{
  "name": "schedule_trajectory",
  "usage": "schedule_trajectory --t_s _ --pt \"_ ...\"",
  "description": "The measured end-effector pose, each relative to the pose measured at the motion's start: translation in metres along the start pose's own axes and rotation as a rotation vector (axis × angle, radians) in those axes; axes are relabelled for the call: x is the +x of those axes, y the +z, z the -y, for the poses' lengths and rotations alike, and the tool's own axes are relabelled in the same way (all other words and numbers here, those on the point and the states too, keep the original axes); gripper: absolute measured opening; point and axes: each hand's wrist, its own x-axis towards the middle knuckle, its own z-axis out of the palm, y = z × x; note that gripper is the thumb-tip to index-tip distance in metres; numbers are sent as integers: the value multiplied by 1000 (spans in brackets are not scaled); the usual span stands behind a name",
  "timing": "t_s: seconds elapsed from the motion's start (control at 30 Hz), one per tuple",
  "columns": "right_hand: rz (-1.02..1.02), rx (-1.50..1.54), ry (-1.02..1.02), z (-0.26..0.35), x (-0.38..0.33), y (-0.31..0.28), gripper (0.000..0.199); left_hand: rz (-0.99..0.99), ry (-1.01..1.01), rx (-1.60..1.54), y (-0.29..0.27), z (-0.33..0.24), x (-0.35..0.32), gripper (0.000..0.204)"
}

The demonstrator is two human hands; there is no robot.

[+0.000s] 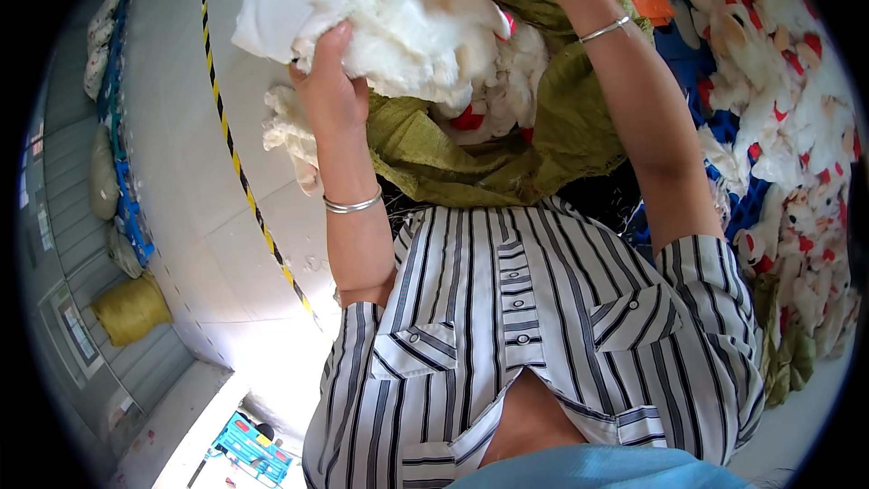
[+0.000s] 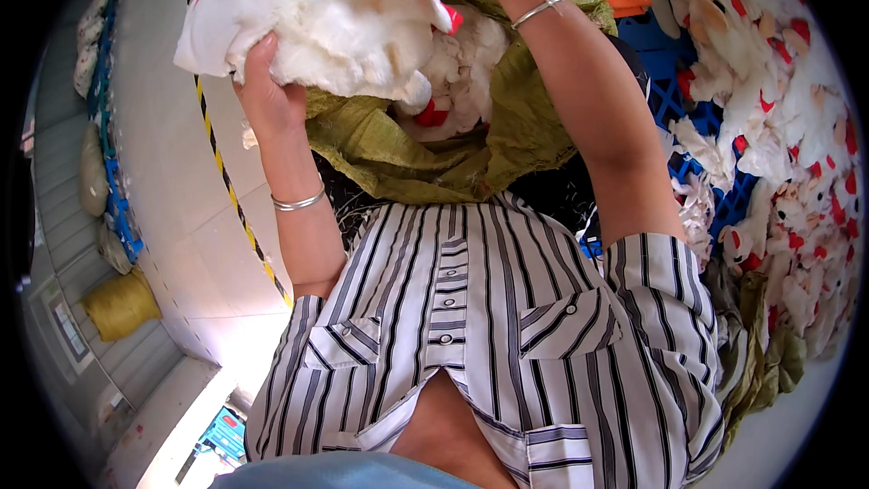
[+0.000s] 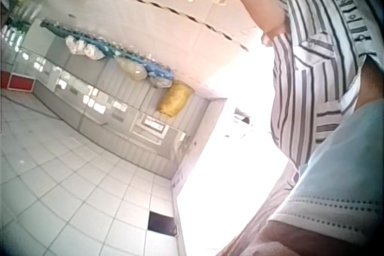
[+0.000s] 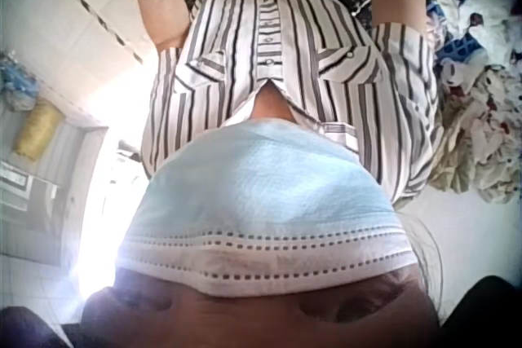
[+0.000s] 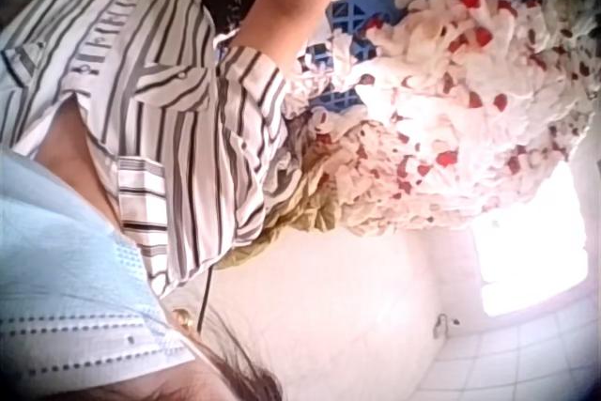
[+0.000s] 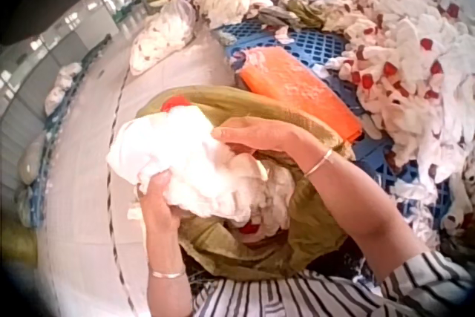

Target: The person assembles small white stuffed toys by hand, inserting red fabric pieces into the white bodies. The person repeatedly picks up a white toy, inserts a red piece, and places the finished toy into a green sack. The process is repetitive and involves handling multiple identical units.

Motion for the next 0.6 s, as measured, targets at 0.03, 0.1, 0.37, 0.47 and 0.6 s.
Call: schedule_trajectory --t_s 0.03,0.1,0.37,0.47,0.6 --pt "39 -57 -59 -5 2 -2 49 7 1 7 3 1 -5 54" --pt "109 -172 -174 -8 6 -5 51 63 -6 -5 13 1 -11 56" --pt "-107 144 -365 -9 -10 -4 47 352 59 345 16 9 -31 66" --pt "-242 115 -225 17 -29 -21 43 201 22 514 -10 10 -25 57" --pt "52 -129 -510 13 -49 -43 38 -125 37 376 -27 -9 0 48"
